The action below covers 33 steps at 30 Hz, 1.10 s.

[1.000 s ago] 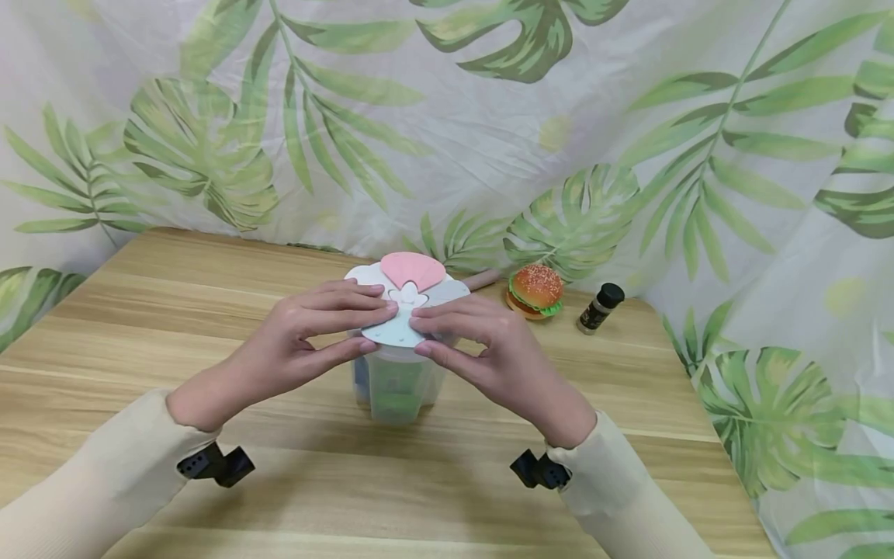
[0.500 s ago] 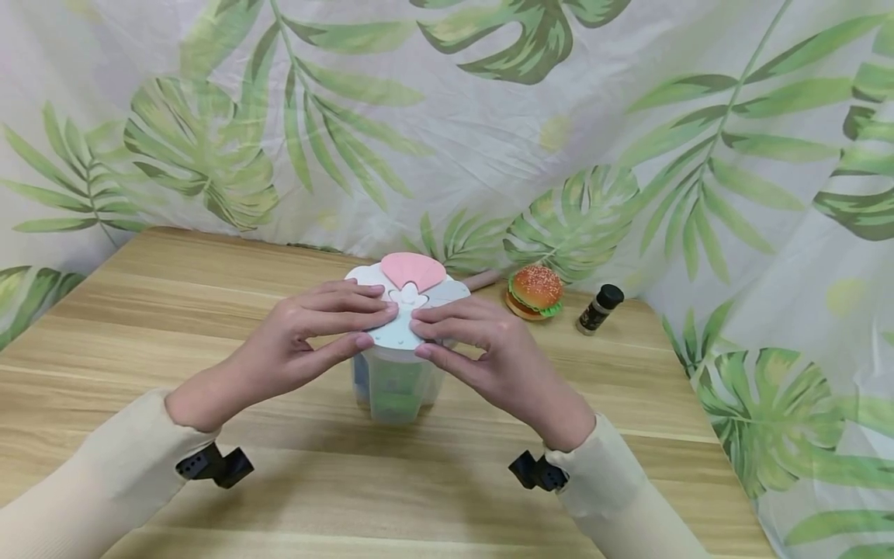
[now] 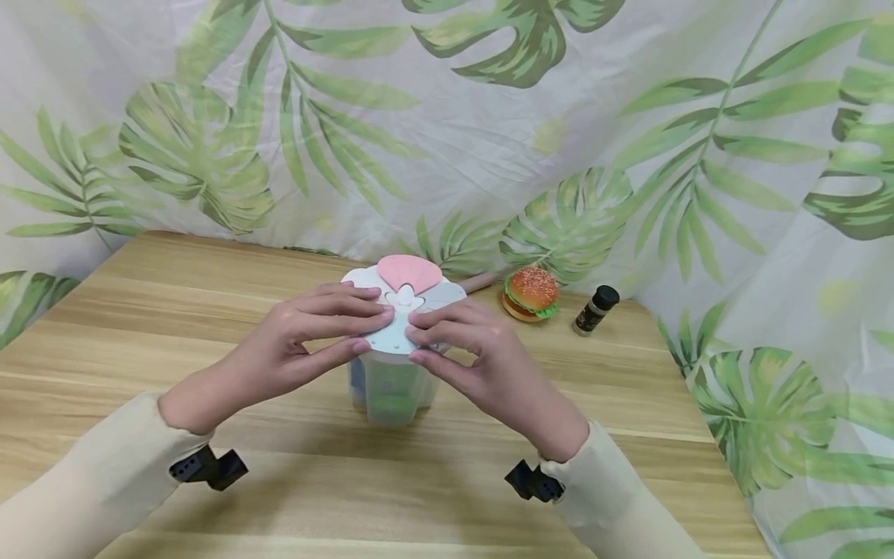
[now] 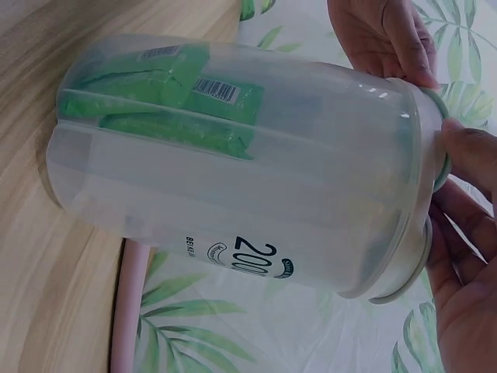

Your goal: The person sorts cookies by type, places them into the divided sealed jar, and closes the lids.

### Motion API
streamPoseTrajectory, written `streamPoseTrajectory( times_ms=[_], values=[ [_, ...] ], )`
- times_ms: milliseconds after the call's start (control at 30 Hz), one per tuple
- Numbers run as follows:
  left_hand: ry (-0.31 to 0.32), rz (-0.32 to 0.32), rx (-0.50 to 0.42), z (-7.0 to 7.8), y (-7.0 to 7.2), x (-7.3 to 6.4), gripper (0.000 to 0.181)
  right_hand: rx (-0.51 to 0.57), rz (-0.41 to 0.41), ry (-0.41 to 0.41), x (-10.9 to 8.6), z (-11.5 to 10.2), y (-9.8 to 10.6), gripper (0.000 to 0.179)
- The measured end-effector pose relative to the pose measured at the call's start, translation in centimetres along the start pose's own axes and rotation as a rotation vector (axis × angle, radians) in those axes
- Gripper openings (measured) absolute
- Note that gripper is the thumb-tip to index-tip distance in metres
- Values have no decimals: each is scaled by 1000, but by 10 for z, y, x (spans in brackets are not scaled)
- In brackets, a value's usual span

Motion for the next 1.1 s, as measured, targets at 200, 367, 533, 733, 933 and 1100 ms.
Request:
streamPoseTrajectory(
  times_ms=[200, 367, 533, 733, 933, 1100],
  values=[
    [-26, 11, 4, 2, 0, 0, 34, 15, 21, 10, -3, -2, -1, 29],
    [-49, 19, 17, 3, 2, 3, 34, 31, 42, 31, -1, -3, -2, 25],
    [-46, 20, 31, 2, 4, 2, 32, 43, 46, 30, 1, -2, -3, 25],
    [-15, 15, 50, 4, 5, -5, 32, 75, 41, 21, 0, 0, -7, 26],
    [-2, -23, 78, 8, 6, -1, 37, 67, 49, 48, 0, -1, -4, 31],
    [-29, -50, 141, 10, 9, 1, 40, 31, 31, 93, -4, -1, 0, 36]
  ],
)
Point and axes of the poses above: each hand's wrist, its own x-axis towards the middle knuckle, its own y-axis out of the back of the hand, z = x × y, the point moved 5 cm from there along x, towards the middle knuckle, and after that the axes turned 11 degrees about x, right-handed, at the moved point
